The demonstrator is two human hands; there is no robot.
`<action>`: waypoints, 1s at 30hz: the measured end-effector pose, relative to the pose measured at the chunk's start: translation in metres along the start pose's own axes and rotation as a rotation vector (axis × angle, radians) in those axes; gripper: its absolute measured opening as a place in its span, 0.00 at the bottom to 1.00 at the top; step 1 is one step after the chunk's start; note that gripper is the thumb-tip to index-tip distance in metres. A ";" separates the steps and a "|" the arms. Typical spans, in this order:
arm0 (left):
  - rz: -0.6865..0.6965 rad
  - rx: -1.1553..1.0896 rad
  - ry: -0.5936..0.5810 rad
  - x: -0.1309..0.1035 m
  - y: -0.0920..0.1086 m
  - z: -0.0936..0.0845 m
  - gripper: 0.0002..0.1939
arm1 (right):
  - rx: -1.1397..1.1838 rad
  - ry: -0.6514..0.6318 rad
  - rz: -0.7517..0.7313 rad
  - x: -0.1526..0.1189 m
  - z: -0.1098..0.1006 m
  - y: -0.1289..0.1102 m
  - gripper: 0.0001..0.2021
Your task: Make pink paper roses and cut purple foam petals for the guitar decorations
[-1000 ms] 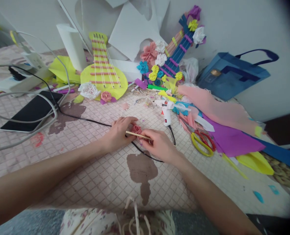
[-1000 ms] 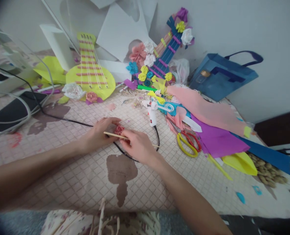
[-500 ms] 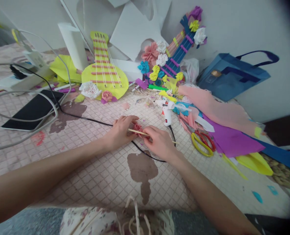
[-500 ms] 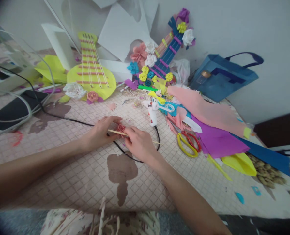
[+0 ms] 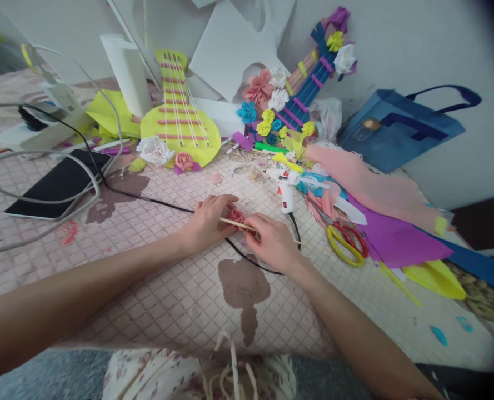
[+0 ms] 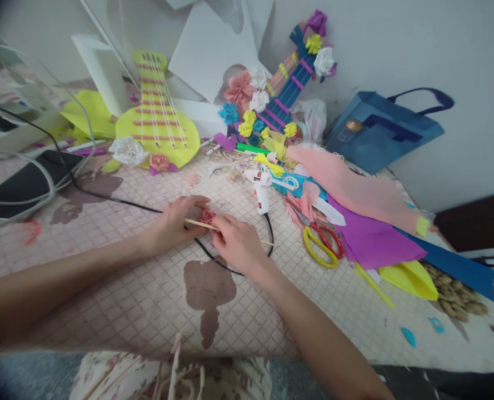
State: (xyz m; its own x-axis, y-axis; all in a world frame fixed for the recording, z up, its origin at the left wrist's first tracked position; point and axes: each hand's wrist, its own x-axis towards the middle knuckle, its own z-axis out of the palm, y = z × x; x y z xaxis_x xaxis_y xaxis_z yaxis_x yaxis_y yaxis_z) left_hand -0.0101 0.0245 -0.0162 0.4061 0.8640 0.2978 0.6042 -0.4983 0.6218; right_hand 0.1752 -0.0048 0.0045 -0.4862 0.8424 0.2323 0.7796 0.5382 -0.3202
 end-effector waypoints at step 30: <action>0.112 0.234 0.253 -0.009 0.020 -0.006 0.13 | 0.190 0.195 0.122 0.000 -0.004 -0.007 0.04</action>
State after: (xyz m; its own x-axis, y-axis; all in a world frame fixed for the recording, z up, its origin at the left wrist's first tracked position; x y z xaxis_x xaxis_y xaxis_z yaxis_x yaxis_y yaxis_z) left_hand -0.0056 0.0071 -0.0020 0.3140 0.7793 0.5423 0.7179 -0.5687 0.4015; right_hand 0.1715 -0.0089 0.0105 -0.2945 0.8902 0.3475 0.7310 0.4441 -0.5181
